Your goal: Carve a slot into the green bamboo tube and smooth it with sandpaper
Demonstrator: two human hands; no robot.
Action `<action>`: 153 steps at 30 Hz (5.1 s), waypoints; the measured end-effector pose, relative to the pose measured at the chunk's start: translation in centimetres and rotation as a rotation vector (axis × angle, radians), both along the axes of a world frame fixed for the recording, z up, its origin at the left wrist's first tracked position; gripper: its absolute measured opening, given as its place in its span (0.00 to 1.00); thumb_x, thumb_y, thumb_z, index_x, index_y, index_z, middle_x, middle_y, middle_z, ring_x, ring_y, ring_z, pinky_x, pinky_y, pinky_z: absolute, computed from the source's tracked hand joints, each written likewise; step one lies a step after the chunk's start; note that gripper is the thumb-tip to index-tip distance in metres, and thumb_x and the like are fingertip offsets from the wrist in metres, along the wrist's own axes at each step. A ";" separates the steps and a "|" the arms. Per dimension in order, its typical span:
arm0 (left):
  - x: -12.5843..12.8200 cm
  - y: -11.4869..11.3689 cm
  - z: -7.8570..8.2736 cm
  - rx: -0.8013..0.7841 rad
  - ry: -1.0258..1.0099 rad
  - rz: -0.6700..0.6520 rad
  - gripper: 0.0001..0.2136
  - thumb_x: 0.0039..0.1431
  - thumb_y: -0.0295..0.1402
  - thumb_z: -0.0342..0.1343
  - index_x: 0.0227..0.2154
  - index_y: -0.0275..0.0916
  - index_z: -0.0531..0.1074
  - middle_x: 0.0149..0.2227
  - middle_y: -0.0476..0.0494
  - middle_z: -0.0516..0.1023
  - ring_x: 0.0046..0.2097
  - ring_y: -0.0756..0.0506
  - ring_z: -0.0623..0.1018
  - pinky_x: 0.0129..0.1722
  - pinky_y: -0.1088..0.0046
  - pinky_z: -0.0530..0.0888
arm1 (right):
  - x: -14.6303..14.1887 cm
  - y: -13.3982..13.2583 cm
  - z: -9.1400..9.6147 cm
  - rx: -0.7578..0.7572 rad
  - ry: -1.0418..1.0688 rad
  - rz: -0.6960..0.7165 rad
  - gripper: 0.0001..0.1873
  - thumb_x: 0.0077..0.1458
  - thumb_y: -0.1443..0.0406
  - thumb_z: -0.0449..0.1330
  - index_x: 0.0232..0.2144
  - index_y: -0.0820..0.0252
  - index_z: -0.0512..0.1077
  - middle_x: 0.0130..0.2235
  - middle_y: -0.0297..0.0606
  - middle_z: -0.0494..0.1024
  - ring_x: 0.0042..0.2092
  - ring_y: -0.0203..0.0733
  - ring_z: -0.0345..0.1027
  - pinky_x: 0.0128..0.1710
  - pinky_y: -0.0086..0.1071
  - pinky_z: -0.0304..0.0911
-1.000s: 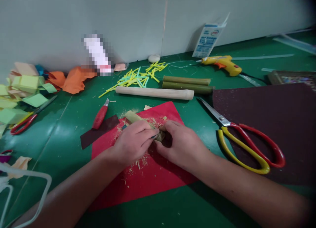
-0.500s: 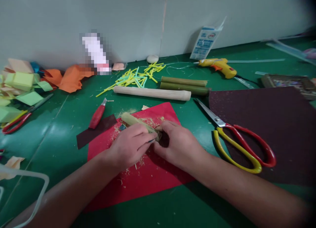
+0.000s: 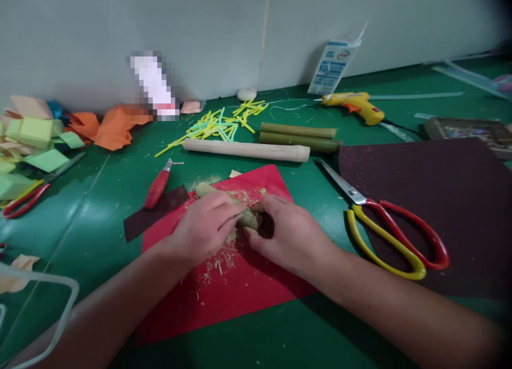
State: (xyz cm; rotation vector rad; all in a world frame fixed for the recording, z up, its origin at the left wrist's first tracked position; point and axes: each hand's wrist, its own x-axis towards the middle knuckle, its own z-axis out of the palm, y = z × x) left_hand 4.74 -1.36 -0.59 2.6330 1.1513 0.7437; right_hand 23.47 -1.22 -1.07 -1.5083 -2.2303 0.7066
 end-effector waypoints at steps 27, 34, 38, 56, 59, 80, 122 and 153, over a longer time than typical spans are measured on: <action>-2.3 0.4 -0.1 0.046 -0.012 0.233 0.10 0.63 0.30 0.48 0.41 0.37 0.73 0.35 0.44 0.74 0.37 0.48 0.73 0.39 0.71 0.72 | -0.1 0.0 0.5 0.001 -0.005 -0.033 0.08 0.47 0.59 0.57 0.26 0.57 0.64 0.28 0.34 0.70 0.27 0.35 0.60 0.25 0.29 0.51; -1.9 0.3 -0.3 0.016 0.027 0.115 0.11 0.63 0.30 0.47 0.43 0.36 0.73 0.34 0.43 0.74 0.37 0.47 0.73 0.37 0.70 0.72 | -0.1 0.0 0.6 0.010 -0.036 -0.027 0.08 0.46 0.59 0.57 0.26 0.57 0.64 0.27 0.34 0.70 0.27 0.36 0.60 0.25 0.29 0.51; -2.4 0.6 -0.1 0.076 -0.009 0.281 0.10 0.62 0.29 0.49 0.40 0.35 0.74 0.33 0.43 0.73 0.36 0.48 0.73 0.37 0.71 0.72 | -0.1 -0.1 0.5 -0.004 -0.008 -0.027 0.08 0.47 0.59 0.56 0.28 0.58 0.66 0.29 0.35 0.71 0.29 0.36 0.62 0.26 0.29 0.52; -2.6 1.0 -0.2 0.028 -0.050 0.248 0.09 0.62 0.29 0.50 0.40 0.36 0.74 0.34 0.45 0.73 0.36 0.49 0.73 0.37 0.73 0.72 | 0.0 -0.1 0.6 0.067 -0.063 -0.021 0.09 0.49 0.58 0.56 0.26 0.57 0.64 0.27 0.33 0.70 0.27 0.36 0.60 0.25 0.29 0.49; -2.9 1.1 -0.2 0.012 -0.078 0.249 0.09 0.62 0.29 0.51 0.40 0.37 0.75 0.33 0.45 0.73 0.35 0.50 0.73 0.36 0.74 0.72 | 0.1 -0.2 0.7 0.082 -0.080 -0.023 0.09 0.49 0.58 0.56 0.26 0.57 0.63 0.27 0.34 0.70 0.27 0.36 0.60 0.24 0.29 0.48; -1.8 0.3 -0.4 -0.030 -0.101 0.123 0.10 0.62 0.28 0.49 0.43 0.36 0.73 0.35 0.43 0.73 0.37 0.49 0.73 0.37 0.71 0.72 | 0.0 -0.4 0.1 0.157 -0.109 -0.003 0.11 0.51 0.58 0.56 0.34 0.58 0.64 0.34 0.36 0.72 0.33 0.41 0.66 0.26 0.31 0.50; -2.5 0.6 0.1 0.072 0.016 0.214 0.08 0.62 0.30 0.51 0.38 0.35 0.74 0.32 0.44 0.73 0.34 0.49 0.72 0.35 0.73 0.70 | 0.0 -0.9 0.0 0.210 -0.195 0.027 0.10 0.49 0.57 0.55 0.28 0.56 0.61 0.24 0.32 0.70 0.25 0.37 0.62 0.22 0.29 0.42; -2.0 0.0 0.1 0.054 0.129 0.081 0.13 0.65 0.31 0.44 0.40 0.33 0.73 0.30 0.43 0.72 0.33 0.48 0.71 0.33 0.71 0.70 | -0.1 -1.2 0.0 0.248 -0.191 0.063 0.09 0.49 0.58 0.55 0.29 0.57 0.62 0.24 0.32 0.70 0.25 0.36 0.63 0.22 0.30 0.42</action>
